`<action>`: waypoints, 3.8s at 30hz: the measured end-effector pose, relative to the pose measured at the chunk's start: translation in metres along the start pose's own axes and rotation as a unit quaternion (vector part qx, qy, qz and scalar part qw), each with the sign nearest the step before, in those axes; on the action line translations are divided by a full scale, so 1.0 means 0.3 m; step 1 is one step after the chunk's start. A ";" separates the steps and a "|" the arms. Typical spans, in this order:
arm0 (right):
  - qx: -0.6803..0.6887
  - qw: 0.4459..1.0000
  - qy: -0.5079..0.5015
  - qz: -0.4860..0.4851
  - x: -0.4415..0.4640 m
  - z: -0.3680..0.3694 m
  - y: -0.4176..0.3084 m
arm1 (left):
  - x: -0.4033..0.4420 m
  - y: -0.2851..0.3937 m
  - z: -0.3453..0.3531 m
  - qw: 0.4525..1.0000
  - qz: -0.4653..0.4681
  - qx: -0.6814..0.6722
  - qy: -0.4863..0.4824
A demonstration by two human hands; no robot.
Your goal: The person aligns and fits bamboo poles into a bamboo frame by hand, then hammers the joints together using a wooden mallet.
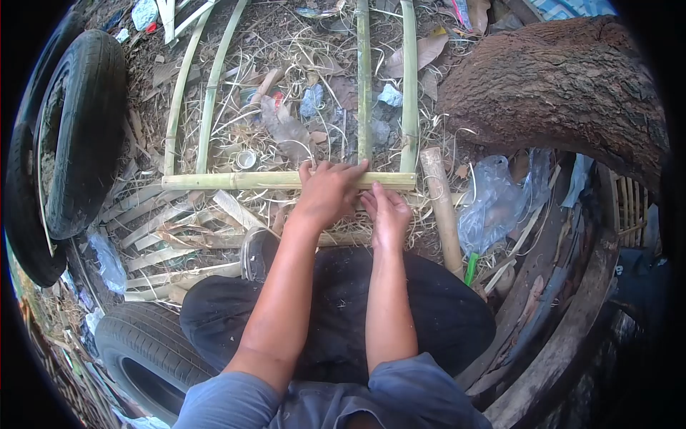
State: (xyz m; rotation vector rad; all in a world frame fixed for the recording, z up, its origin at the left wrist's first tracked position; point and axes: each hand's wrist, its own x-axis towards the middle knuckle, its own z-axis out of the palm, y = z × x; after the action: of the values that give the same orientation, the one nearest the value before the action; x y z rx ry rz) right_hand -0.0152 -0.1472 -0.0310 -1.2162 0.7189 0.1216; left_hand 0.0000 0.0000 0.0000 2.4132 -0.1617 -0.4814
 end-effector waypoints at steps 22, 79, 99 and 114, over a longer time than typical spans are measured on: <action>-0.064 0.998 0.018 0.010 0.032 0.008 0.013 | 0.009 0.009 0.064 0.982 -0.014 -0.051 0.180; -0.506 0.813 -0.110 -0.267 0.331 0.250 -0.250 | 0.026 -0.001 0.049 0.985 -0.038 -0.101 0.133; -0.678 0.604 -0.270 -0.320 0.097 0.030 -0.319 | 0.044 0.000 0.047 0.974 -0.085 -0.151 0.146; -0.621 0.604 -0.256 -0.430 0.111 -0.024 -0.293 | 0.045 0.023 0.025 0.981 -0.075 -0.124 0.130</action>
State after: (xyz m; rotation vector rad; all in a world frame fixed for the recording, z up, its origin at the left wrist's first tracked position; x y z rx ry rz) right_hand 0.0475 -0.1954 0.0203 -2.5875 -0.7466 0.1530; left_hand 0.0097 -0.0130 -0.0049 2.2240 0.1856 -0.2332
